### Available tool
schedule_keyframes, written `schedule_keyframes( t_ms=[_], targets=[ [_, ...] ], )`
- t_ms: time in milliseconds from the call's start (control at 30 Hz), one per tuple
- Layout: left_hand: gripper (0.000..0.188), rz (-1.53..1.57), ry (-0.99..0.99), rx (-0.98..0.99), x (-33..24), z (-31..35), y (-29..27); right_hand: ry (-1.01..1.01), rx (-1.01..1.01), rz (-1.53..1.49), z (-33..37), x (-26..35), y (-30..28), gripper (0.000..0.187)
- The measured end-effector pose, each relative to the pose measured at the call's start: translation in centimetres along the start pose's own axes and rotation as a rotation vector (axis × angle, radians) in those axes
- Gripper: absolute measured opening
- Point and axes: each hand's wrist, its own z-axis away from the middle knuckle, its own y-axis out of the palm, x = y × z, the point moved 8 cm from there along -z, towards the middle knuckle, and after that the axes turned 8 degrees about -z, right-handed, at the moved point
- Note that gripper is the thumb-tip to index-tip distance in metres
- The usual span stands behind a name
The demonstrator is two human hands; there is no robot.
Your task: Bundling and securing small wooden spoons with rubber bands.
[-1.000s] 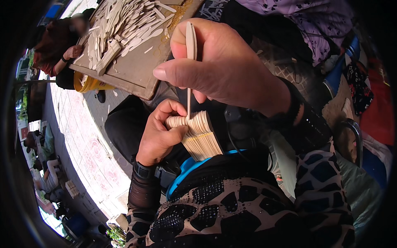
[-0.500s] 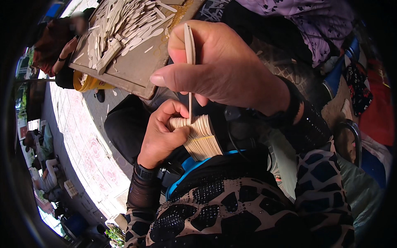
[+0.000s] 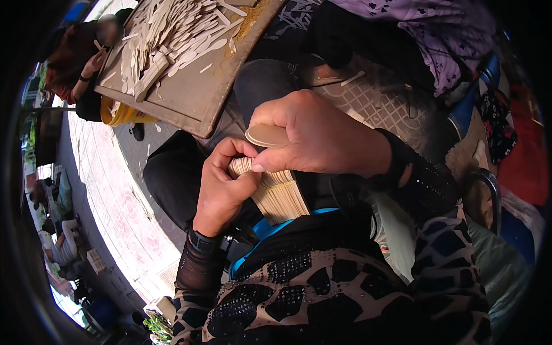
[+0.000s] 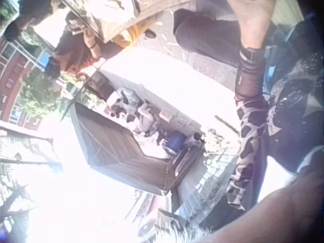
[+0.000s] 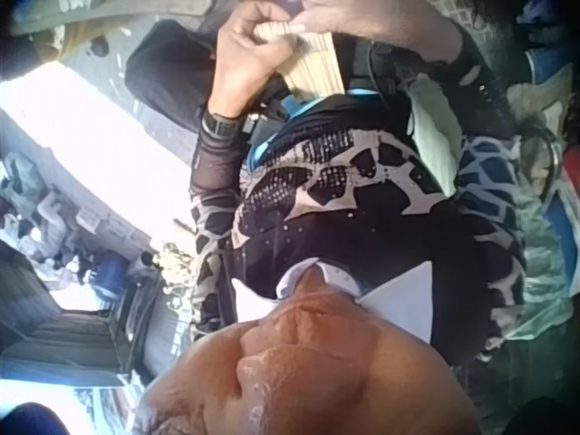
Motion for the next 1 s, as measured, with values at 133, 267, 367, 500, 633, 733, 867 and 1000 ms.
schedule_keyframes(
  t_ms=[133, 267, 367, 500, 633, 733, 867, 1000],
  targets=[
    [0.022, 0.068, 0.006, 0.028, 0.2, 0.1, -0.2, -0.002, 0.088, -0.137, 0.2, -1.9, 1.9, 0.027],
    [0.02, 0.172, -0.003, 0.066, 1.0, 0.0, -0.2, 0.075, 0.069, -0.148, 0.2, -2.7, 2.4, 0.025],
    [0.021, 0.076, 0.015, 0.031, 0.7, 0.1, -0.2, 0.08, 0.039, -0.132, 0.2, -2.7, 2.4, 0.025],
    [0.021, 0.018, 0.037, 0.057, -0.2, 0.2, -0.2, 0.099, 0.027, -0.162, 0.4, -2.4, 2.2, 0.024],
    [0.022, 0.011, 0.051, 0.076, 0.0, 0.3, -0.4, 0.172, 0.06, -0.121, 0.6, -2.8, 2.6, 0.014],
    [0.022, -0.006, 0.062, 0.067, 0.1, 0.3, -0.4, 0.167, 0.061, -0.116, 0.6, -2.8, 2.7, 0.014],
    [0.021, 0.018, 0.057, 0.094, 0.0, 0.4, -0.2, 0.178, 0.026, -0.156, 0.8, -2.7, 2.7, 0.015],
    [0.021, -0.005, 0.106, 0.123, -0.3, 0.2, -0.2, 0.152, -0.026, -0.14, 0.8, -2.1, 2.5, 0.018]
  ],
)
